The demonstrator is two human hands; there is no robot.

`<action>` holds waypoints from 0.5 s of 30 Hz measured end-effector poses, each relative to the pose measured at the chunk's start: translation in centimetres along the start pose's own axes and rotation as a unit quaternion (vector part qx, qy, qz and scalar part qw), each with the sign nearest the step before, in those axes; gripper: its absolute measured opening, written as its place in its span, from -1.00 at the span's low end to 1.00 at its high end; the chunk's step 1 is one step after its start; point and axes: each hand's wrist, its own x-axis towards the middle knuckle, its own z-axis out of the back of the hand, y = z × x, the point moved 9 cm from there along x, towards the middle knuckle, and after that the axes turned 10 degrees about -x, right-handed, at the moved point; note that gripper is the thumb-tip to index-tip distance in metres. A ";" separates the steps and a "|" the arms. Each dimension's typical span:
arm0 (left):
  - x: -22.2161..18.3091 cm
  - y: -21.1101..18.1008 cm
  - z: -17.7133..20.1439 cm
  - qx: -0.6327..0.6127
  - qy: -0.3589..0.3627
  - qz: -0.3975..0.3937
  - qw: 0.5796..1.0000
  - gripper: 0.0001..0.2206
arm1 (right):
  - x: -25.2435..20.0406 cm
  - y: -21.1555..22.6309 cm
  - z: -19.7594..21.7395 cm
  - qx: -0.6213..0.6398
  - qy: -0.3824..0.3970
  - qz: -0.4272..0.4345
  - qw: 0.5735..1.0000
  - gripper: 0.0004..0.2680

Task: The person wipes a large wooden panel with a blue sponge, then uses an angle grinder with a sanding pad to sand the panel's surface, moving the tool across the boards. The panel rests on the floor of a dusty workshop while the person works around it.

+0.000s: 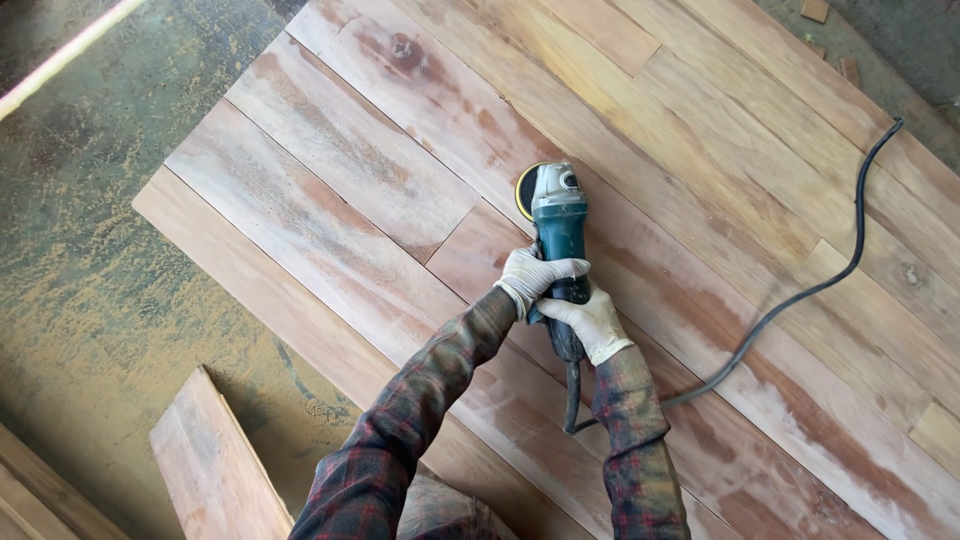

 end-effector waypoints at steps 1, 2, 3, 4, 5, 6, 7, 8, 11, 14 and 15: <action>0.2 0.3 0.3 -0.007 0.000 0.013 1.000 -0.51 | 0.0 0.2 -0.2 -0.022 -0.003 -0.015 1.000 -0.61; 0.5 0.3 0.5 -0.012 0.002 0.024 1.000 -0.51 | 0.0 0.7 -0.4 -0.043 -0.006 -0.028 0.999 -0.62; 0.1 0.5 0.3 -0.011 0.002 0.025 1.000 -0.51 | -0.4 0.2 -0.2 -0.042 -0.006 -0.029 0.999 -0.62; -0.4 0.7 -0.1 0.013 0.001 0.017 1.000 -0.52 | -1.0 0.0 0.0 -0.029 -0.008 -0.011 1.000 -0.61; -1.0 0.9 -0.4 0.038 0.001 0.008 0.999 -0.53 | -1.6 -0.3 0.3 -0.015 -0.009 0.007 1.000 -0.61; -1.9 1.6 -1.4 0.037 0.002 0.009 0.999 -0.53 | -2.9 -1.2 1.0 -0.016 -0.010 0.006 1.000 -0.61; -2.8 2.6 -2.7 0.063 0.017 0.026 0.998 -0.54 | -4.3 -2.4 1.7 0.010 -0.016 -0.010 1.000 -0.61; -3.9 3.8 -4.0 0.088 0.032 0.043 0.995 -0.55 | -5.8 -3.8 2.5 0.036 -0.022 -0.027 0.999 -0.61; -8.2 7.1 -8.7 0.105 0.085 0.069 0.988 -0.53 | -10.4 -10.9 6.7 0.029 -0.079 -0.030 0.996 -0.65; -10.6 12.3 -13.4 0.122 0.121 0.053 0.984 -0.50 | -15.7 -15.5 10.0 0.048 -0.119 -0.045 0.991 -0.66; -11.5 13.6 -14.6 0.124 0.125 0.056 0.983 -0.50 | -17.2 -16.6 10.8 0.049 -0.124 -0.048 0.990 -0.66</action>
